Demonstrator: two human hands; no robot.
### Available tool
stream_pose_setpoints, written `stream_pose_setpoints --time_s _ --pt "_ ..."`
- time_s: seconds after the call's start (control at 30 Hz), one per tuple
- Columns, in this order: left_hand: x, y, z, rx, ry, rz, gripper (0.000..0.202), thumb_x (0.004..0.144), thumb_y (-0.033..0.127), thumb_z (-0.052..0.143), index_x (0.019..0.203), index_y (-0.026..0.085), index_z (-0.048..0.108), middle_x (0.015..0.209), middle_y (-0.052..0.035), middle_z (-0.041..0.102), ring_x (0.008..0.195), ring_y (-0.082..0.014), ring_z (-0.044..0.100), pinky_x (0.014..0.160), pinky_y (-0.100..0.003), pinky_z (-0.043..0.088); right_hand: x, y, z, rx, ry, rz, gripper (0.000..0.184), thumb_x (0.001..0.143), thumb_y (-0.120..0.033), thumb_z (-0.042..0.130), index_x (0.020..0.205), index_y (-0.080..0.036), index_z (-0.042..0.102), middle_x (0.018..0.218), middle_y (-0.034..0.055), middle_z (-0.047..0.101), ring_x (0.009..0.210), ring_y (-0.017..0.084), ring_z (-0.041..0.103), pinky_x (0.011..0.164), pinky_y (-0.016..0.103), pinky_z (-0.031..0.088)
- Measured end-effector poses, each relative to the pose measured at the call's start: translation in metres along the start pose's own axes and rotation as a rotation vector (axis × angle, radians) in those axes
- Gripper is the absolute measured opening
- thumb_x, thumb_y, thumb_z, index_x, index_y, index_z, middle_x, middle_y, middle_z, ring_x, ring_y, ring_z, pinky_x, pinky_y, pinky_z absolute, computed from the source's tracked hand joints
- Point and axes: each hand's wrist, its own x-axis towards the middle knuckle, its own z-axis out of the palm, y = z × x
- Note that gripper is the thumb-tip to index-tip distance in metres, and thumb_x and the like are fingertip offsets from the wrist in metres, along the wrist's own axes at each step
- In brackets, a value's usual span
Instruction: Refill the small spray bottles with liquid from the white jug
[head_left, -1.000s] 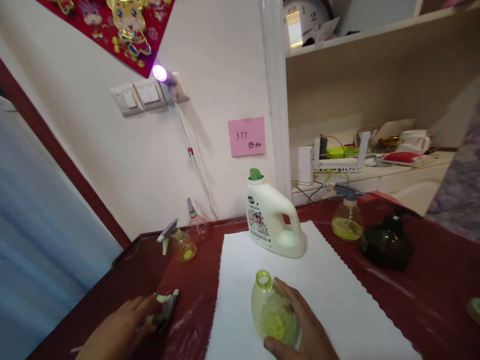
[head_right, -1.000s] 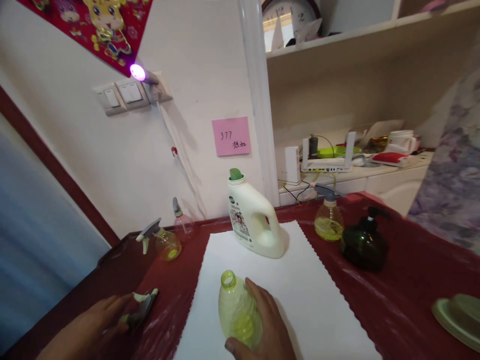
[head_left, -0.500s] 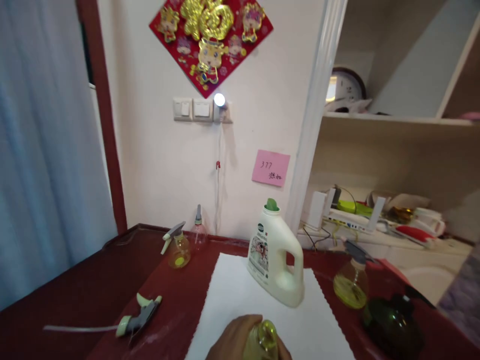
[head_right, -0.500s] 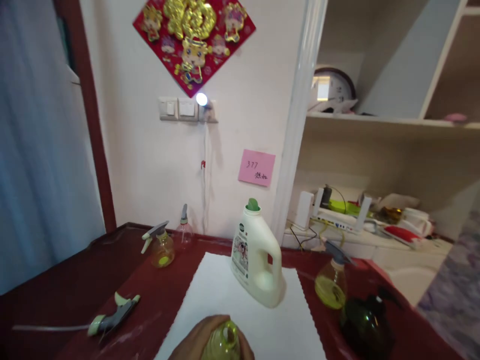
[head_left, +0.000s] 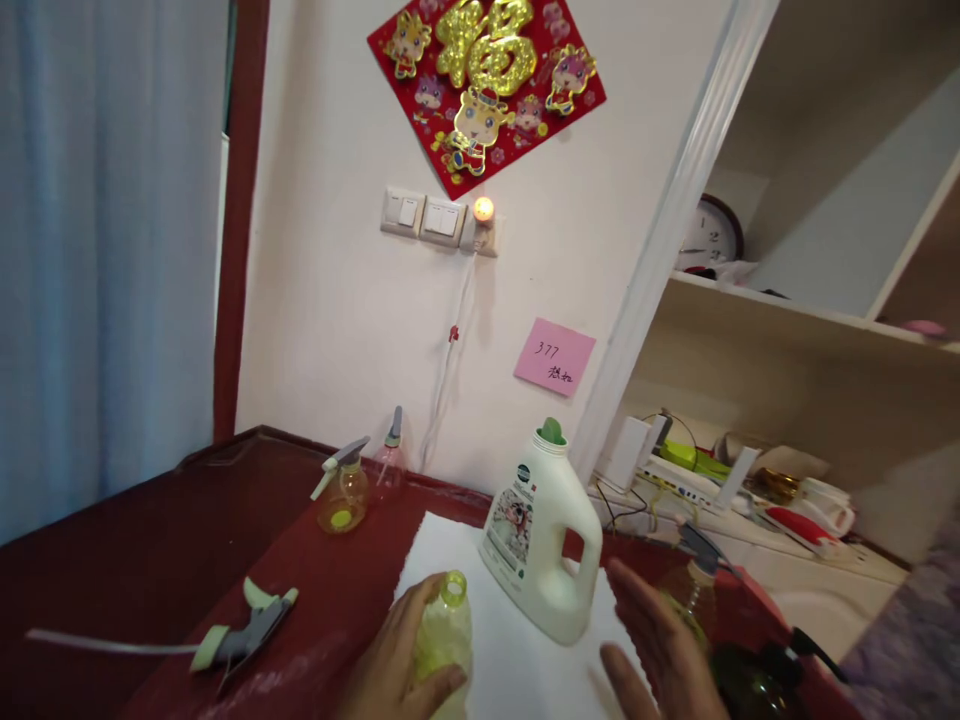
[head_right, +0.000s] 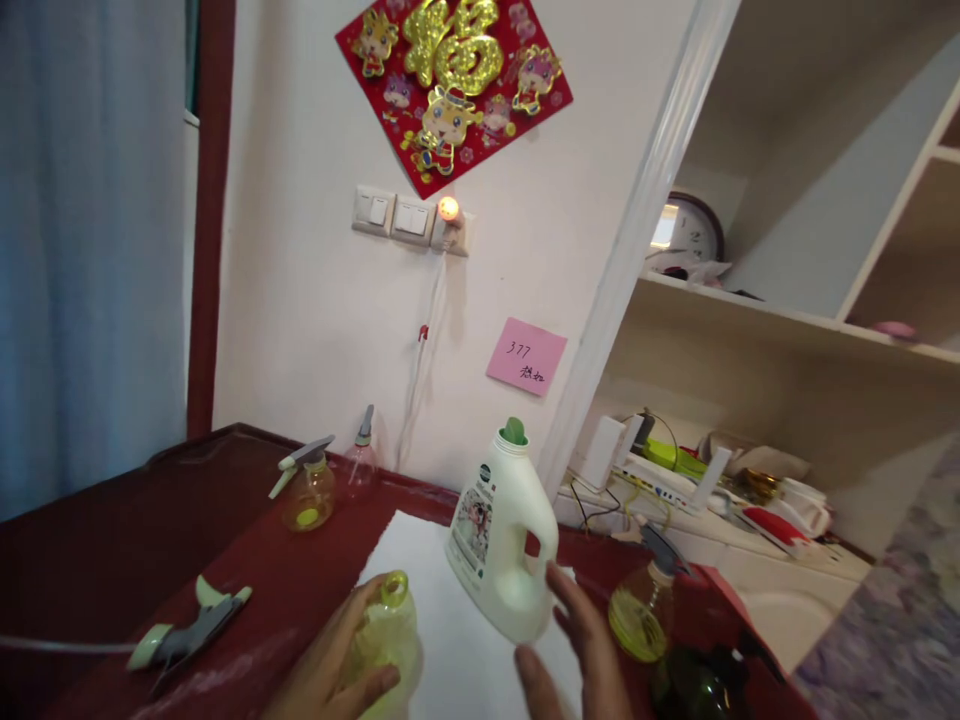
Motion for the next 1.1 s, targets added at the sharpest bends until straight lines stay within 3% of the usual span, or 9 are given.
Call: stream_pose_setpoints --time_s 0.17,0.3,0.43,0.67,0.87,0.97,1.1 --pt "0.004 -0.013 0.006 -0.004 -0.059 0.020 0.078 0.079 0.032 0.067 0.151 0.025 0.038 0.156 -0.0122 0.047 0.144 -0.0329 0.042 0.121 -0.049 0.033 0.064 0.010 0.007 -0.124 0.077 0.141 0.079 0.075 -0.065 0.070 0.135 -0.016 0.051 0.143 0.0175 0.054 0.135 0.036 0.049 0.115 0.053 0.036" --pt "0.008 -0.027 0.013 0.018 -0.103 0.048 0.083 0.077 0.029 0.068 0.152 0.020 0.034 0.156 -0.0173 0.044 0.145 -0.0331 0.040 0.121 -0.049 0.030 0.095 0.034 0.025 -0.027 0.045 0.246 0.085 0.067 -0.065 0.075 0.132 -0.015 0.053 0.124 0.0135 0.067 0.112 0.033 0.065 0.098 0.044 0.053" --pt "0.008 -0.032 0.016 -0.003 -0.092 0.069 0.084 0.075 0.025 0.070 0.151 0.023 0.035 0.153 -0.0154 0.048 0.142 -0.0329 0.043 0.120 -0.047 0.032 0.104 0.040 0.040 0.026 0.086 0.290 0.089 0.061 -0.072 0.074 0.126 -0.013 0.057 0.109 0.0107 0.071 0.087 0.029 0.071 0.077 0.040 0.060" --pt "0.009 -0.034 0.018 -0.039 -0.078 0.117 0.081 0.077 0.024 0.069 0.151 0.022 0.036 0.153 -0.0167 0.048 0.141 -0.0326 0.043 0.119 -0.047 0.032 0.099 0.023 0.048 -0.026 0.195 0.306 0.084 0.058 -0.075 0.074 0.115 -0.013 0.065 0.103 0.0110 0.071 0.092 0.031 0.067 0.077 0.039 0.055" --pt "0.016 -0.039 0.025 0.013 -0.104 0.049 0.089 0.068 0.023 0.072 0.150 0.021 0.036 0.152 -0.0163 0.049 0.140 -0.0349 0.043 0.119 -0.049 0.032 0.090 -0.018 0.025 -0.123 0.155 0.251 0.083 0.057 -0.073 0.076 0.119 -0.019 0.066 0.110 0.0092 0.072 0.093 0.031 0.069 0.080 0.039 0.056" --pt "0.013 -0.037 0.024 0.014 -0.101 0.055 0.087 0.069 0.023 0.069 0.150 0.021 0.035 0.154 -0.0148 0.046 0.142 -0.0335 0.041 0.120 -0.046 0.030 0.087 -0.049 -0.001 -0.245 0.120 0.190 0.077 0.056 -0.073 0.075 0.114 -0.022 0.071 0.107 0.0079 0.076 0.098 0.033 0.070 0.076 0.037 0.058" --pt "0.010 -0.032 0.022 0.002 -0.087 0.055 0.085 0.071 0.023 0.067 0.149 0.021 0.034 0.153 -0.0137 0.047 0.141 -0.0320 0.041 0.120 -0.045 0.030 0.081 -0.078 -0.040 -0.383 0.001 0.026 0.060 0.056 -0.067 0.078 0.102 -0.027 0.078 0.099 0.0060 0.080 0.086 0.031 0.074 0.065 0.035 0.061"
